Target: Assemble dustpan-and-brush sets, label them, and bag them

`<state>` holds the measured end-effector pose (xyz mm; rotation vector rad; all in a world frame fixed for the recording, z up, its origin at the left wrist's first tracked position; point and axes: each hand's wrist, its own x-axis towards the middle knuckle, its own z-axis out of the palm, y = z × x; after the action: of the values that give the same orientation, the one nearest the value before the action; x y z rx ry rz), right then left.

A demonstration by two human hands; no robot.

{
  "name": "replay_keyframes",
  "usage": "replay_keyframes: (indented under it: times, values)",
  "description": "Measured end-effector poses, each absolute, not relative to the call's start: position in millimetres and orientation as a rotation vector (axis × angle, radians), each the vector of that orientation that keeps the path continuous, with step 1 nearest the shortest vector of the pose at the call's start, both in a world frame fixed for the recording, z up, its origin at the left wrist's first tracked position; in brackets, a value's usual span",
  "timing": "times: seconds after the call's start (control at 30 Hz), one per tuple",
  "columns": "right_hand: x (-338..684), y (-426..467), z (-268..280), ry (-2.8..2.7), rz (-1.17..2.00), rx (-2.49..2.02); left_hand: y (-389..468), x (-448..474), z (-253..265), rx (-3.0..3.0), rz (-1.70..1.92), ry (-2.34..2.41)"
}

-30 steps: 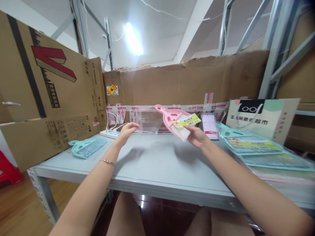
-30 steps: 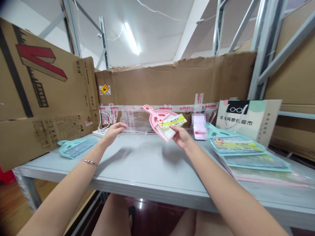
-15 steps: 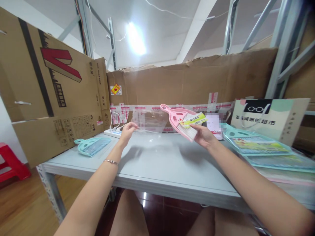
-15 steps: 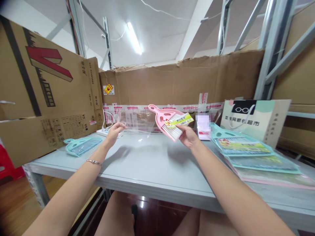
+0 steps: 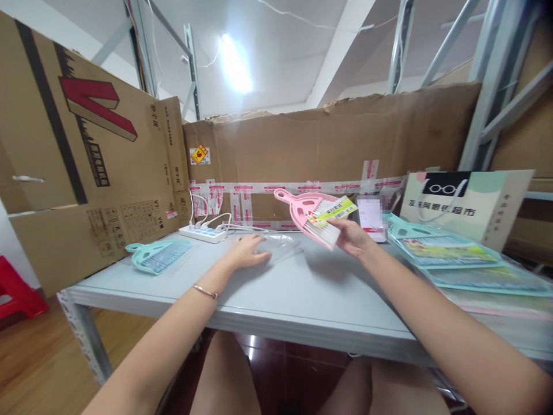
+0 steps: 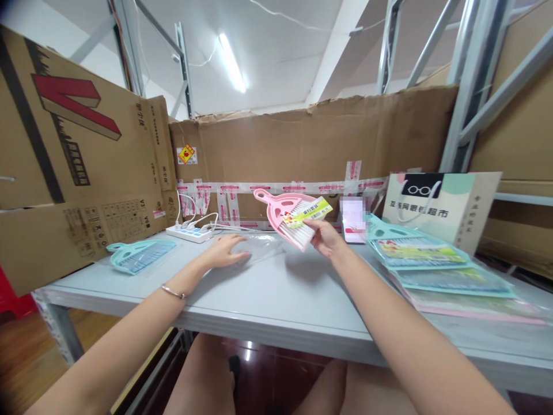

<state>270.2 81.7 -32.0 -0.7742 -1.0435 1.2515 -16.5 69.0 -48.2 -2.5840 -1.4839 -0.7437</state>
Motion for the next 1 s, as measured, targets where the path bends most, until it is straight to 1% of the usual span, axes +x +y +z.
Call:
replay_keyframes:
  times: [0.1, 0.17, 0.3, 0.43, 0.53, 0.73, 0.87, 1.0]
  values:
    - [273.2, 83.2, -34.9, -1.102, 1.32, -0.805, 67.5, -5.0, -51.1, -2.479, -0.422, -1.586]
    - [274.4, 82.8, -36.8, -1.134, 1.389, -0.811, 69.0, -6.7, -50.7, -2.452, -0.324, -1.649]
    - [273.7, 80.5, -39.3, -1.139, 1.499, -0.841, 72.1, -19.1, -50.7, -2.449, -0.347, -1.696]
    - [273.3, 79.4, -39.3, -1.142, 1.538, -0.963, 75.1, -23.6, -53.9, -2.468, -0.306, -1.772]
    - [273.9, 77.9, -38.0, -1.144, 1.541, -1.021, 77.3, -23.5, -54.5, -2.408, -0.364, -1.804]
    - [271.0, 72.0, -38.9, -1.235, 1.603, -1.039, 75.3, -26.3, -48.6, -2.177, -0.62, -1.894]
    - [260.7, 71.6, -45.5, -1.242, 1.561, -1.032, 71.1, -18.6, -48.7, -2.183, -0.81, -1.729]
    - [247.6, 73.8, -49.6, -1.19, 1.469, -1.022, 66.8, -7.1, -52.5, -2.333, -0.812, -1.5]
